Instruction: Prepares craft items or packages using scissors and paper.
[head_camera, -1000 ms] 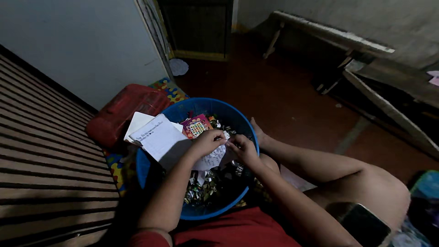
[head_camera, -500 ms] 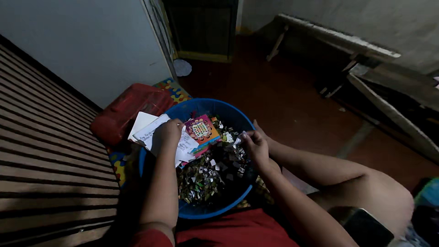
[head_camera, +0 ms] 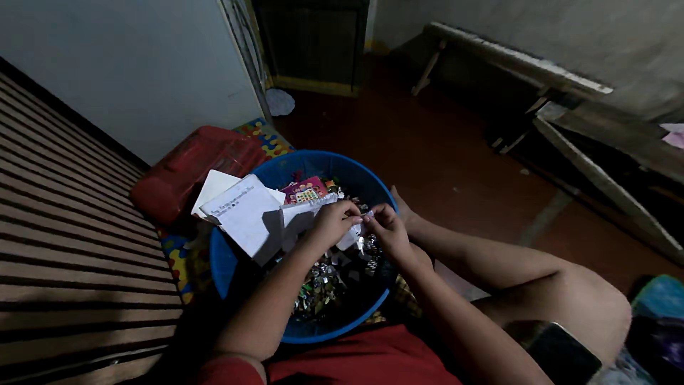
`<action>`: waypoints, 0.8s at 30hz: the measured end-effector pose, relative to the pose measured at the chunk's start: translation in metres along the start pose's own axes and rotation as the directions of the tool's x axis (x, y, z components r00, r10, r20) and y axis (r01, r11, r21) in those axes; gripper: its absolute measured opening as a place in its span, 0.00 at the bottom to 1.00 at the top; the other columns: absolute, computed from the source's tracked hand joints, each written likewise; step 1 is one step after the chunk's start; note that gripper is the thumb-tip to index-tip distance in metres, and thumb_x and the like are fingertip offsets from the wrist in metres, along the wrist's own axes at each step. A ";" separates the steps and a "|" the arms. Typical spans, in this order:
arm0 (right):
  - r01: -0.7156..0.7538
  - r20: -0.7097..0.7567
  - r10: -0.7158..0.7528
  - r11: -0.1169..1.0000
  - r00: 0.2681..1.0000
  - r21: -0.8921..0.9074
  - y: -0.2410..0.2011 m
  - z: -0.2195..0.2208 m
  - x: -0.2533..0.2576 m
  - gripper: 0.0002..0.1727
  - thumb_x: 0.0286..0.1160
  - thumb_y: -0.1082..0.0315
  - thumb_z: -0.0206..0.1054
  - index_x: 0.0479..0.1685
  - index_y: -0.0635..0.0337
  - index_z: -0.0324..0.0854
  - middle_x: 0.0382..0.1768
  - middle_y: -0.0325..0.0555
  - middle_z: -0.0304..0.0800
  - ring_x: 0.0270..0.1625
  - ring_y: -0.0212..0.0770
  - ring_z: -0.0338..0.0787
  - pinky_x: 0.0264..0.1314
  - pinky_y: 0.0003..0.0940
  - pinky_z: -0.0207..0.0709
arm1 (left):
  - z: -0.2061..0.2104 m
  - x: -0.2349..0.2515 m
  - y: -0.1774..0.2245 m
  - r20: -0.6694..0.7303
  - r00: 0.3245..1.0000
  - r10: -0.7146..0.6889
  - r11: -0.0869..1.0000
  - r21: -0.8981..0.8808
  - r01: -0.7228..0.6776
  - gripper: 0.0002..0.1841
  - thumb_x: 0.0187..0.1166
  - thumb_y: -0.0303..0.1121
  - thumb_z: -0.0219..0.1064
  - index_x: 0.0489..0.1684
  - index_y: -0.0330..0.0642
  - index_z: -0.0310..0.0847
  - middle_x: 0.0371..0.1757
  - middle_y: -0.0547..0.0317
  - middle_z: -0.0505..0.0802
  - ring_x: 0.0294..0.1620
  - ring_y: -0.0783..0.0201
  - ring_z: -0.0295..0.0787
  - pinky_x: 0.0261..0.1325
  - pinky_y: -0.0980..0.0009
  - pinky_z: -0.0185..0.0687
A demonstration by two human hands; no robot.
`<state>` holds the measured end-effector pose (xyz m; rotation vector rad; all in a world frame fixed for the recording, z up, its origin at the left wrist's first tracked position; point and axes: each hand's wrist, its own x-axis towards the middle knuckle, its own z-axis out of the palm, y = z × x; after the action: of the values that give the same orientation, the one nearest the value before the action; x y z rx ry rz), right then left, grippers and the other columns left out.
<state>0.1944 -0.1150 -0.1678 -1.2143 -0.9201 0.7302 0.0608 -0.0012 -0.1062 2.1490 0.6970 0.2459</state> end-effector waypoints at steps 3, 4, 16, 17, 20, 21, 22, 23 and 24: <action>0.050 0.021 -0.047 0.985 0.999 -0.164 0.002 0.000 0.000 0.09 0.82 0.70 0.63 0.49 0.68 0.82 0.38 0.41 0.89 0.37 0.27 0.87 0.45 0.25 0.84 | -0.006 -0.003 0.003 0.026 1.000 -0.004 0.996 0.094 0.001 0.12 0.85 0.36 0.67 0.53 0.38 0.90 0.52 0.50 0.94 0.49 0.61 0.91 0.61 0.61 0.84; 0.080 0.011 -0.079 0.976 0.997 -0.200 0.004 0.000 0.001 0.08 0.81 0.70 0.65 0.47 0.67 0.84 0.38 0.41 0.89 0.38 0.26 0.87 0.46 0.24 0.84 | -0.007 -0.003 0.005 0.035 0.999 -0.007 0.993 0.116 0.002 0.12 0.86 0.36 0.66 0.53 0.38 0.90 0.52 0.50 0.94 0.49 0.61 0.91 0.61 0.61 0.84; 0.150 -0.050 -0.159 0.977 0.986 -0.152 0.006 -0.008 0.001 0.05 0.77 0.74 0.66 0.40 0.64 0.87 0.41 0.42 0.88 0.43 0.29 0.87 0.49 0.26 0.84 | -0.033 0.004 -0.027 -0.169 0.986 0.002 1.000 0.003 -0.001 0.10 0.87 0.32 0.65 0.51 0.33 0.87 0.48 0.45 0.92 0.48 0.54 0.91 0.59 0.53 0.86; 0.119 -0.040 -0.129 0.974 0.991 -0.192 0.005 -0.007 0.002 0.06 0.77 0.72 0.67 0.42 0.65 0.88 0.42 0.43 0.88 0.44 0.30 0.87 0.50 0.26 0.84 | -0.035 0.004 -0.029 -0.192 0.981 0.000 1.000 0.005 0.001 0.10 0.87 0.32 0.65 0.51 0.34 0.87 0.48 0.46 0.92 0.48 0.55 0.90 0.59 0.53 0.86; 0.052 0.041 -0.041 0.940 0.998 -0.338 0.001 -0.003 0.004 0.20 0.77 0.63 0.71 0.63 0.65 0.85 0.58 0.54 0.86 0.55 0.39 0.87 0.57 0.32 0.83 | -0.029 0.004 -0.024 -0.192 0.981 0.026 1.000 0.019 -0.023 0.10 0.86 0.32 0.66 0.51 0.35 0.88 0.49 0.47 0.93 0.49 0.56 0.91 0.59 0.53 0.86; 0.052 0.065 -0.031 0.936 0.997 -0.348 0.001 -0.002 0.004 0.24 0.76 0.60 0.72 0.67 0.64 0.83 0.61 0.55 0.85 0.59 0.41 0.86 0.60 0.35 0.83 | -0.024 0.003 -0.021 -0.167 0.985 0.041 0.999 0.024 -0.038 0.09 0.85 0.32 0.67 0.51 0.36 0.88 0.49 0.48 0.93 0.49 0.56 0.91 0.59 0.54 0.87; 0.057 0.082 -0.031 0.935 0.996 -0.349 0.002 -0.001 0.004 0.24 0.76 0.59 0.72 0.67 0.64 0.83 0.60 0.55 0.86 0.59 0.41 0.87 0.60 0.35 0.83 | -0.019 0.003 -0.019 -0.131 0.990 0.057 0.998 0.022 -0.054 0.10 0.85 0.33 0.67 0.50 0.36 0.89 0.50 0.49 0.93 0.49 0.56 0.91 0.59 0.54 0.87; 0.057 0.088 -0.029 0.939 0.996 -0.338 0.003 0.000 0.004 0.23 0.76 0.59 0.72 0.65 0.65 0.83 0.58 0.53 0.87 0.56 0.39 0.88 0.58 0.34 0.84 | -0.014 0.002 -0.016 -0.096 0.993 0.074 0.997 0.009 -0.073 0.10 0.84 0.34 0.68 0.50 0.36 0.89 0.50 0.48 0.93 0.50 0.56 0.91 0.59 0.54 0.87; 0.044 0.083 -0.017 0.944 0.996 -0.327 0.002 0.001 0.003 0.20 0.76 0.61 0.71 0.60 0.66 0.85 0.53 0.51 0.89 0.52 0.36 0.89 0.55 0.32 0.85 | -0.009 0.001 -0.013 -0.063 0.994 0.086 0.996 -0.015 -0.087 0.11 0.84 0.35 0.68 0.50 0.37 0.90 0.50 0.49 0.93 0.49 0.58 0.91 0.59 0.56 0.86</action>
<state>0.1950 -0.1119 -0.1694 -1.4675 -1.1569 0.6181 0.0528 0.0120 -0.1106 2.1652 0.6359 0.3654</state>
